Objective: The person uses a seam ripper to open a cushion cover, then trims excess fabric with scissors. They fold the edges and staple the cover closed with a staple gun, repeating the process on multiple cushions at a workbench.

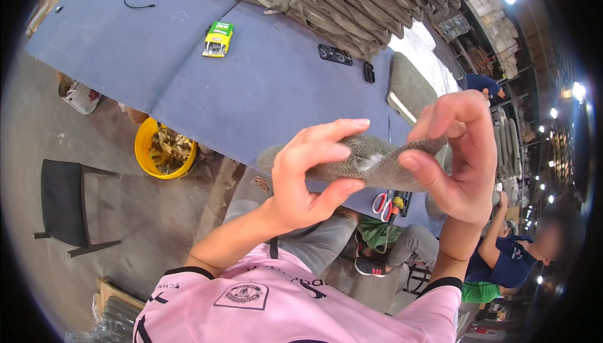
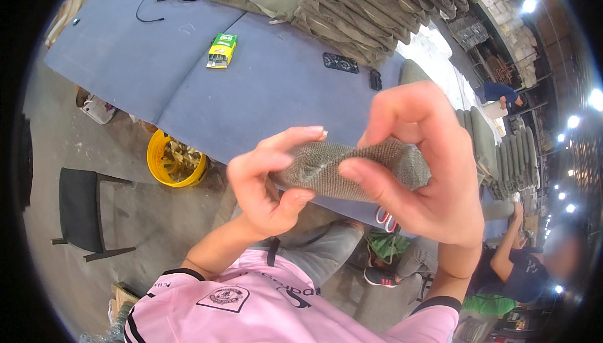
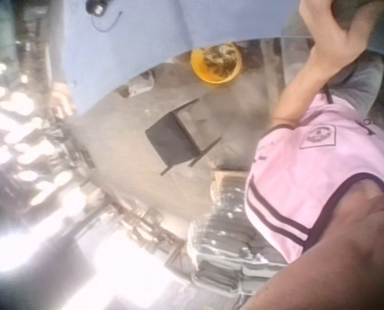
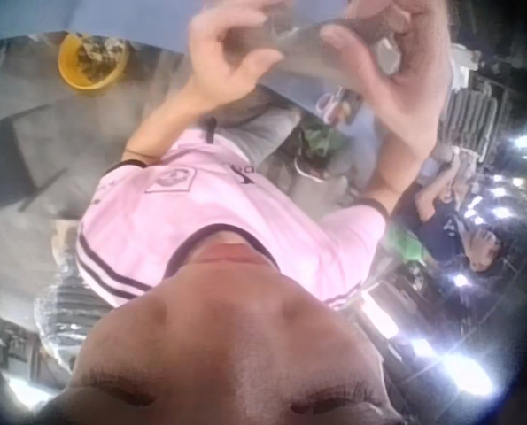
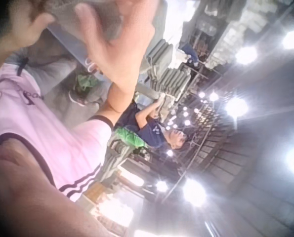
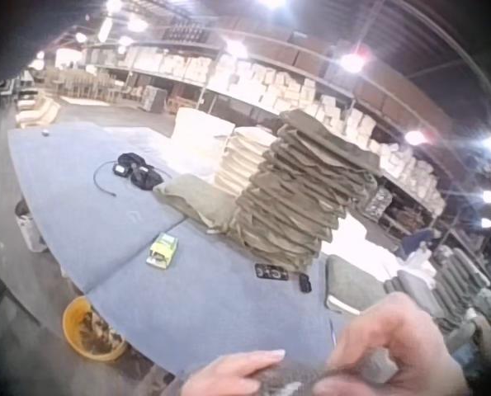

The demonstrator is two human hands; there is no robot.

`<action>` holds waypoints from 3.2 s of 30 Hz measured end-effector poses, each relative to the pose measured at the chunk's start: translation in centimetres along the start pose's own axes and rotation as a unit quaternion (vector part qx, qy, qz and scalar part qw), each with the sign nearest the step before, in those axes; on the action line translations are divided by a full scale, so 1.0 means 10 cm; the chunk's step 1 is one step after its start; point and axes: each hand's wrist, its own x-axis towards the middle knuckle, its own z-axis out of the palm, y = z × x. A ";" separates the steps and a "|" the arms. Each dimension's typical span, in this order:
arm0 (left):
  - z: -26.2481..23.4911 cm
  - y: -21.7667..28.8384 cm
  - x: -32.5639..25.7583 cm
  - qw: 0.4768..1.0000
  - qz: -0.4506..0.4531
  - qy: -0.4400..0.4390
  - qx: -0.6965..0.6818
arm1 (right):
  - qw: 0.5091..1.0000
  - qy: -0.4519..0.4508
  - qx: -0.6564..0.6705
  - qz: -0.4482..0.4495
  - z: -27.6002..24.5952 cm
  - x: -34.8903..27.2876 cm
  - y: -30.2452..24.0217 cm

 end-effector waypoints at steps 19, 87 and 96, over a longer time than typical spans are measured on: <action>0.02 0.12 0.10 0.999 0.019 -0.004 0.051 | 0.962 -0.033 -0.244 -0.119 -0.04 -0.02 -0.27; 0.12 0.12 0.03 0.984 -0.092 -0.140 -0.063 | 0.969 0.154 0.195 0.016 0.68 -0.95 0.37; 1.09 0.26 1.80 0.888 -0.038 -0.434 -0.146 | 0.846 0.393 0.351 -0.079 0.37 -0.58 0.04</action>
